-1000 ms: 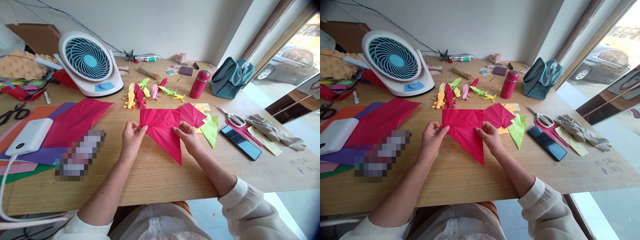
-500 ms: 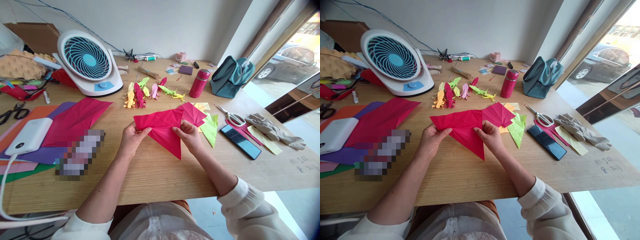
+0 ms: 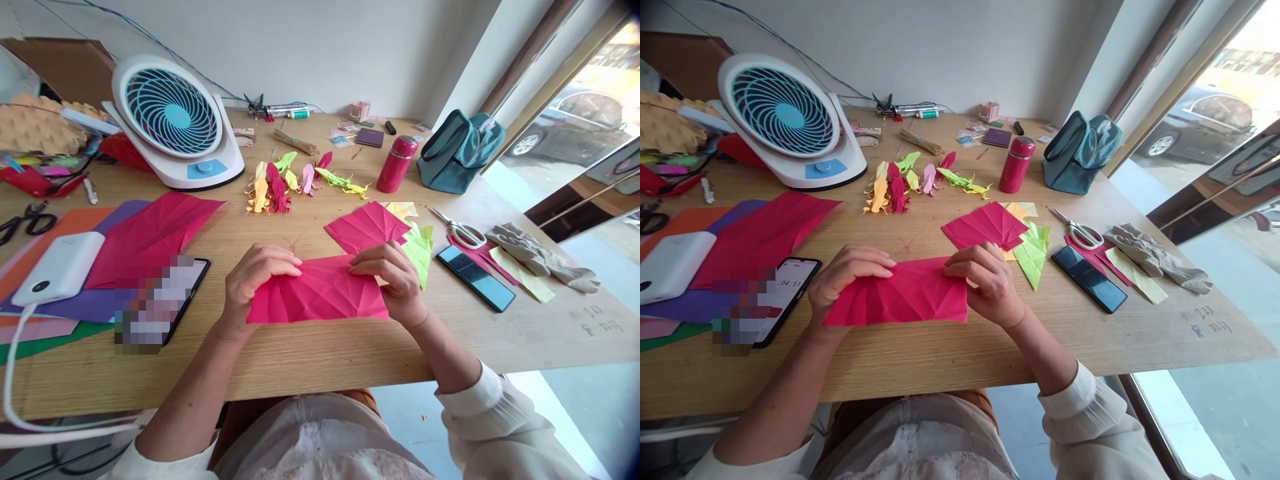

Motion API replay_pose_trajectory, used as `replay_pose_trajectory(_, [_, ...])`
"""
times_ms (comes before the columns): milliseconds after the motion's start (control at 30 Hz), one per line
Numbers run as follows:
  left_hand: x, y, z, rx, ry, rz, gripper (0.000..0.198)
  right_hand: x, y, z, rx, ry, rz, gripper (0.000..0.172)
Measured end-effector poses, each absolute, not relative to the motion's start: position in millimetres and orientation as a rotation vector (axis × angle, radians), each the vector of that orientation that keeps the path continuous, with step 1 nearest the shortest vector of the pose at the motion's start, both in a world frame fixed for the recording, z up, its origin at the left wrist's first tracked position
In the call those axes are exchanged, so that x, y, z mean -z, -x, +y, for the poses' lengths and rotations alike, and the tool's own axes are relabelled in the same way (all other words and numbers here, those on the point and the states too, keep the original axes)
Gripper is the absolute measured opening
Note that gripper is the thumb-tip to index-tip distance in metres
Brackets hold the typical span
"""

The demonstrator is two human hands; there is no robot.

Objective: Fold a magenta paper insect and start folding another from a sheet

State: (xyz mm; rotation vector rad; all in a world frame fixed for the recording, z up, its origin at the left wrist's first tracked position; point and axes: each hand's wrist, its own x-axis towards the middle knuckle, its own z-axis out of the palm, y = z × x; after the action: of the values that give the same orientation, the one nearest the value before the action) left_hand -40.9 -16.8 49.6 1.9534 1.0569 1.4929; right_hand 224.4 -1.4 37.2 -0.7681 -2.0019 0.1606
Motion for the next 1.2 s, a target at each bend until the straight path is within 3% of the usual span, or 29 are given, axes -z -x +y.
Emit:
replay_pose_trajectory(200, [-19.8, 58.9, -43.8, -0.811, -2.441, 0.901, 0.029, -6.3, -245.6, -30.7, -0.161, 0.698, -2.519, 0.032])
replay_pose_trajectory(467, [-4.0, 67.1, -65.3, -0.341, -2.458, 0.859, 0.073, -3.8, -268.3, -53.5, -0.458, 0.776, -2.710, 0.054])
replay_pose_trajectory(667, [4.5, 63.3, -69.5, -0.286, -2.607, 0.823, 0.070, -6.0, -227.1, -36.0, -0.421, 0.949, -2.479, 0.049])
replay_pose_trajectory(867, [-6.2, 39.2, -72.3, -0.359, -2.712, 0.956, 0.028, 14.3, -186.8, -31.8, -0.439, 0.913, -2.620, 0.058])
replay_pose_trajectory(1033, [8.5, 15.0, -75.1, -0.580, -2.628, 1.205, 0.015, 30.5, -184.8, -31.5, -0.374, 0.911, -2.649, 0.054])
replay_pose_trajectory(1100, [23.2, 12.8, -77.9, -0.681, -2.572, 1.277, 0.023, 32.9, -186.8, -30.4, -0.360, 0.913, -2.643, 0.056])
replay_pose_trajectory(1200, [37.2, 15.9, -81.2, -0.550, -2.647, 1.279, 0.048, 35.1, -189.6, -29.3, -0.306, 0.985, -2.628, 0.061])
